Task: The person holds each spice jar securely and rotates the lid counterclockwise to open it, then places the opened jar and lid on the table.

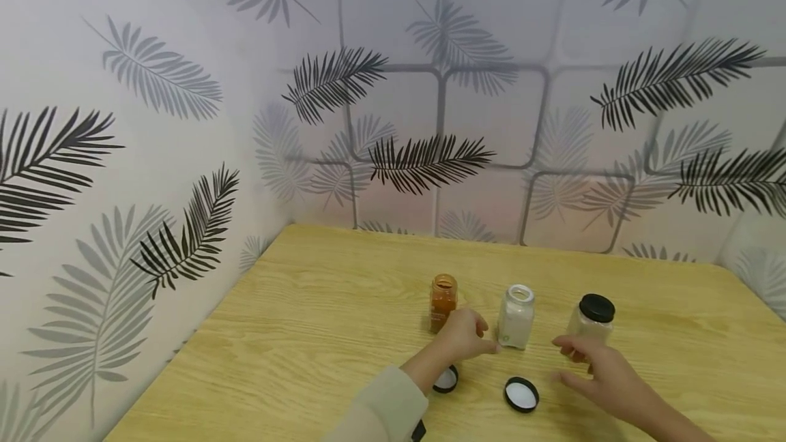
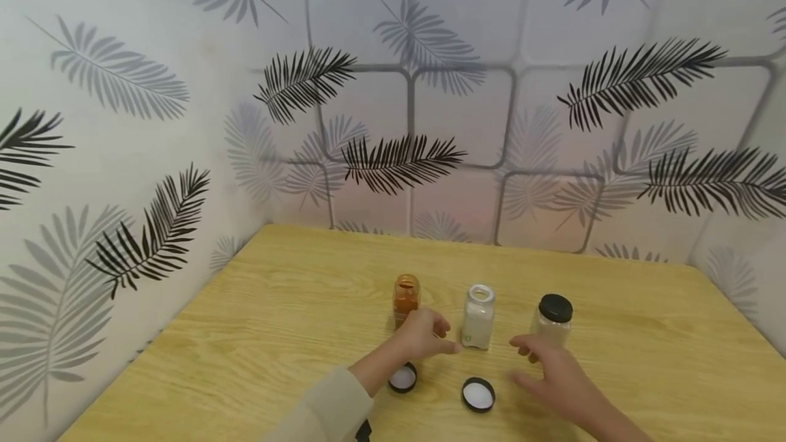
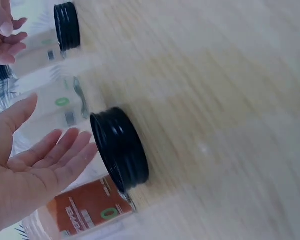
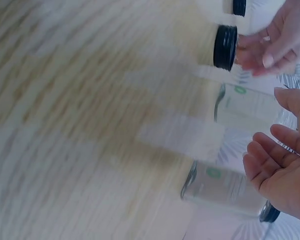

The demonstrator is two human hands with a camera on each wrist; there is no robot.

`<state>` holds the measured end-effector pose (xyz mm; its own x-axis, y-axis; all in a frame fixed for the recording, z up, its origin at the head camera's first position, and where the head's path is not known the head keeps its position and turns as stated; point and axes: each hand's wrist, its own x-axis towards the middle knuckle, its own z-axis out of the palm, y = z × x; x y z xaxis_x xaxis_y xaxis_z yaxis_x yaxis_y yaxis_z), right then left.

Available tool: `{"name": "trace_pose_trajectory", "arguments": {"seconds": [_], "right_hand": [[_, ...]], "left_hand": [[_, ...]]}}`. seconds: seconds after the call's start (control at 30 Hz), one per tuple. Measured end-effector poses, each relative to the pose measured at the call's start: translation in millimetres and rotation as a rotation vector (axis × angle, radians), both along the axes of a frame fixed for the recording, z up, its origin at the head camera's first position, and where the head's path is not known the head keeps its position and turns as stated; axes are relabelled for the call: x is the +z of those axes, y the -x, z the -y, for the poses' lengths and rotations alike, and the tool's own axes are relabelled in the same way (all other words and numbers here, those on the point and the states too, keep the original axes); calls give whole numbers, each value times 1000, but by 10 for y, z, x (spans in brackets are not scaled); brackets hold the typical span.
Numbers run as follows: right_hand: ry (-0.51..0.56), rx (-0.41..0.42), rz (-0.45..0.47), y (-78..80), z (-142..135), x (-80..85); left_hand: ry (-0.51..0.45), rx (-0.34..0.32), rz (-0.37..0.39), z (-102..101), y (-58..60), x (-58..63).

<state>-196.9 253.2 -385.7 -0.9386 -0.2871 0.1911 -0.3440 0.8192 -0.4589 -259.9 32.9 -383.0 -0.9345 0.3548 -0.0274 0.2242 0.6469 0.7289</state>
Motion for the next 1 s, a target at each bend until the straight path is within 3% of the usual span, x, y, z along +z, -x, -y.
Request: {"name": "trace_pose_trajectory", "arguments": {"seconds": [0.33,0.7,0.8,1.0], "right_hand": [[15,-61,-225,-51,-222,-29],[10,-157,-342,-65,-346,45],[16,-184,-385,-57,-371,75],[0,-215,-445,-37,-425,131]], "left_hand": [[-1,-110,34,-185,-140,7],[-39,-267,-46,-451,-182,-62],[-25,-270,-85,-541,-217,-48],[2,-246,-82,-730,-265,12]]}}
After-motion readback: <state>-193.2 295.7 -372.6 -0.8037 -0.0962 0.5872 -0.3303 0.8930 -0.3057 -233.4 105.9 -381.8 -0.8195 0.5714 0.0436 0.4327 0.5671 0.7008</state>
